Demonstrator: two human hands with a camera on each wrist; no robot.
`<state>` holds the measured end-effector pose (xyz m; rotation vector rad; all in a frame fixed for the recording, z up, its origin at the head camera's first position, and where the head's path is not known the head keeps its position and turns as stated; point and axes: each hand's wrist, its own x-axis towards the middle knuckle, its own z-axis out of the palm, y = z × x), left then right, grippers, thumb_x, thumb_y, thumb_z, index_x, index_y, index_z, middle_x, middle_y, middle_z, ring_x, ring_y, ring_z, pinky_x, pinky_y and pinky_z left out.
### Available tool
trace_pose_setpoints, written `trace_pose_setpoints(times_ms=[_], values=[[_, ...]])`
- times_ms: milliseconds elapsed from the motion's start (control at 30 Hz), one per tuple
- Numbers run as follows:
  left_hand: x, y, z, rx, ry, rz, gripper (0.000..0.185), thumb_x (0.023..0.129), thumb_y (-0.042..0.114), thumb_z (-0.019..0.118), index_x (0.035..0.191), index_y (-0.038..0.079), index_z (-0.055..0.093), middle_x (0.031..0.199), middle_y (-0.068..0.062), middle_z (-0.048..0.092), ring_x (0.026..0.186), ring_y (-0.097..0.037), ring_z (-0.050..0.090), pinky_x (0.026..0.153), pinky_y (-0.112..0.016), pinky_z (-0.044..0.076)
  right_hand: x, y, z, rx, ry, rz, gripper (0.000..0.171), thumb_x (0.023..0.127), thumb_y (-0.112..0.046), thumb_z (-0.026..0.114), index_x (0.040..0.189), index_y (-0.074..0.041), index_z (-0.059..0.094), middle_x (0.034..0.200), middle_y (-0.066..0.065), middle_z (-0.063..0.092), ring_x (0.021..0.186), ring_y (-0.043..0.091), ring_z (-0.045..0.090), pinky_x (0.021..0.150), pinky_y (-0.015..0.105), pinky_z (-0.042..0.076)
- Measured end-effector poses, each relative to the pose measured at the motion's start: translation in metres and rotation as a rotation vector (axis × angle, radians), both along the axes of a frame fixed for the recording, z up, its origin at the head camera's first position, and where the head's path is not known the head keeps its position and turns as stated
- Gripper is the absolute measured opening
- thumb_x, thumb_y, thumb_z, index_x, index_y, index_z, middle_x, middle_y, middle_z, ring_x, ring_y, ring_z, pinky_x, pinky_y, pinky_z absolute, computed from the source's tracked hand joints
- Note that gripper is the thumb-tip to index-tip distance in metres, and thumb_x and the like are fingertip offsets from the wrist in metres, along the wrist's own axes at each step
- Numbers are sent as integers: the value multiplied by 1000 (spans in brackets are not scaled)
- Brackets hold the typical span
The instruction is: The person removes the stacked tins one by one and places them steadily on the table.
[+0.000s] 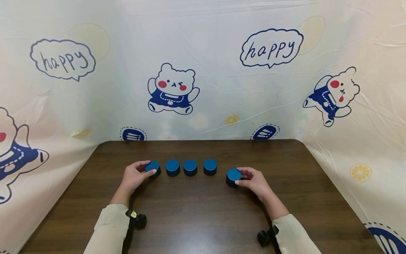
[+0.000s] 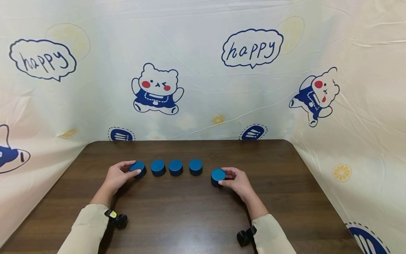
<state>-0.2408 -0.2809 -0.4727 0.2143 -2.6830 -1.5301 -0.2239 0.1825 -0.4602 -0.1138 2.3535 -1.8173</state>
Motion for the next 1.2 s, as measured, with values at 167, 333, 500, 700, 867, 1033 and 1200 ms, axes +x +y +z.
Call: trace_pose_setpoints(times_ms=[167, 333, 500, 700, 867, 1033, 1200], values=[[1, 0, 1, -3, 7, -5, 69, 82, 40, 78, 135, 2, 56, 134, -24, 53, 117, -37, 54, 97, -48, 49, -13, 0, -13, 4, 2, -22, 50, 80, -10, 81, 127, -5, 63, 122, 13, 64, 110, 27, 58, 90, 35, 53], [0, 0, 1, -2, 3, -4, 69, 82, 40, 79, 135, 3, 56, 134, -23, 53, 117, -37, 54, 97, -47, 49, -20, -1, -14, 3, 10, -38, 51, 79, -9, 81, 127, -5, 63, 120, 13, 64, 108, 27, 59, 89, 35, 54], [-1, -1, -1, -3, 1, -1, 68, 82, 40, 79, 135, 4, 57, 133, -23, 54, 117, -37, 54, 95, -47, 50, -27, -3, -12, 19, 10, -59, 51, 79, -9, 82, 127, -7, 64, 122, 13, 64, 110, 28, 59, 92, 38, 52], [-1, -3, -3, -8, 4, -2, 70, 81, 42, 79, 135, 4, 56, 134, -23, 54, 117, -37, 54, 96, -48, 50, -36, -5, -11, 41, 8, -55, 52, 80, -12, 81, 128, -8, 63, 125, 13, 62, 113, 29, 58, 96, 42, 50], [-2, -2, -3, -8, 11, -4, 70, 81, 43, 78, 135, 4, 56, 134, -23, 53, 118, -37, 53, 97, -49, 48, -41, -8, -11, 49, 18, -46, 51, 81, -11, 80, 129, -8, 63, 125, 13, 62, 112, 28, 58, 96, 42, 50], [-1, -1, -2, -8, 1, -1, 70, 82, 43, 78, 136, 4, 56, 135, -23, 53, 118, -37, 53, 97, -49, 48, -44, -10, -13, 40, 19, -49, 51, 81, -9, 80, 130, -7, 62, 126, 14, 62, 112, 28, 58, 96, 42, 50], [-1, -1, -2, -7, -2, 2, 70, 82, 42, 78, 136, 4, 55, 135, -23, 52, 119, -38, 52, 97, -49, 48, -47, -11, -16, 49, 7, -75, 51, 81, -9, 80, 129, -7, 63, 125, 15, 62, 113, 30, 58, 97, 42, 50]])
